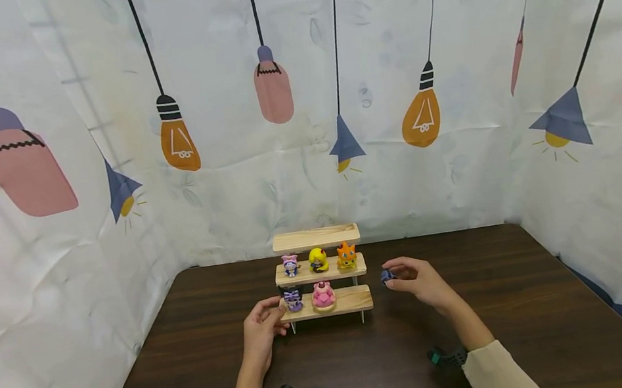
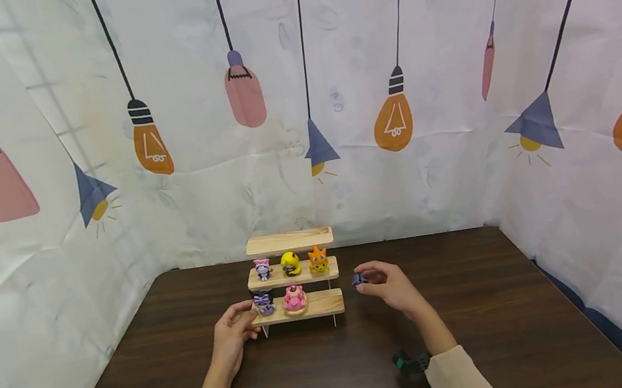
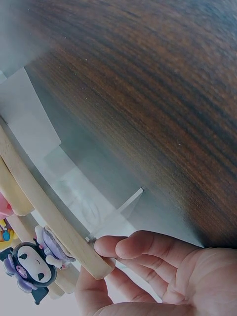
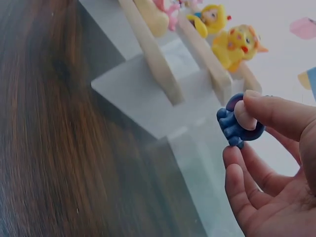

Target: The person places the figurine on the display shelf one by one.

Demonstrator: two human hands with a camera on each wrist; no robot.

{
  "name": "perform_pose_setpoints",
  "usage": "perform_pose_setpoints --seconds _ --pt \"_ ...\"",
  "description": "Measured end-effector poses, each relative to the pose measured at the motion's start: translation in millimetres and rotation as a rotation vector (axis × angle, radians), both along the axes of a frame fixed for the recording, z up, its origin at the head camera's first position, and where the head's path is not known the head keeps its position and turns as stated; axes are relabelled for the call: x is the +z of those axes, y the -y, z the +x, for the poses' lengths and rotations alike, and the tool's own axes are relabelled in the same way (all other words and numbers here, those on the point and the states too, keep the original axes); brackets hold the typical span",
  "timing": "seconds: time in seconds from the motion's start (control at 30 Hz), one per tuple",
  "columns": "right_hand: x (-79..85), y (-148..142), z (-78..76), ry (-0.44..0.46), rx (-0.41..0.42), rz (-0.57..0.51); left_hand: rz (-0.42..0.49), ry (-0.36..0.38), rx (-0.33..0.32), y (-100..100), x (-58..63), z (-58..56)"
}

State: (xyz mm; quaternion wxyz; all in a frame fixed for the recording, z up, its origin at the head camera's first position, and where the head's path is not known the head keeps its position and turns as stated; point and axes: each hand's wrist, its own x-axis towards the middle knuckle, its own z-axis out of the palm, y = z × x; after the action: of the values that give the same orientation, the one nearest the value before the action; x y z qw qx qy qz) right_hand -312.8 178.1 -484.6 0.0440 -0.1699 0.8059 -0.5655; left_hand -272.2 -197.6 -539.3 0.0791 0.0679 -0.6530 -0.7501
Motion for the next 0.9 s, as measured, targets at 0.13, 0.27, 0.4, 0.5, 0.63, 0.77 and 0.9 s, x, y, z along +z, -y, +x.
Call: perform_pose_setpoints --seconds 0.13,0.27,0.4,0.5,0.63,0.77,0.9 --pt "5.7 9 4.1 -0.009 0.029 -0.013 0.008 0.004 -0.002 0 -0.2 -0.3" --pt "8.2 17 7.2 -0.017 0.042 -0.014 0.008 0.004 -0.004 0 -0.3 -0.2" --pt "7.7 25 8.9 -0.022 0.056 -0.028 0.01 0.005 -0.004 0 0.0 -0.5" --pt "6.3 31 9.8 -0.03 0.069 -0.037 0.01 0.007 -0.003 0 0.4 -0.8" --pt "4.8 39 11.7 -0.042 0.071 -0.031 0.013 0.006 -0.001 -1 0.4 -0.9" --pt "3.8 46 13.9 -0.048 0.065 -0.016 0.019 0.006 -0.001 -1 -0.1 -1.0" --pt "3.7 53 16.1 -0.05 0.063 -0.023 0.02 0.009 -0.002 0 -0.3 -1.0"
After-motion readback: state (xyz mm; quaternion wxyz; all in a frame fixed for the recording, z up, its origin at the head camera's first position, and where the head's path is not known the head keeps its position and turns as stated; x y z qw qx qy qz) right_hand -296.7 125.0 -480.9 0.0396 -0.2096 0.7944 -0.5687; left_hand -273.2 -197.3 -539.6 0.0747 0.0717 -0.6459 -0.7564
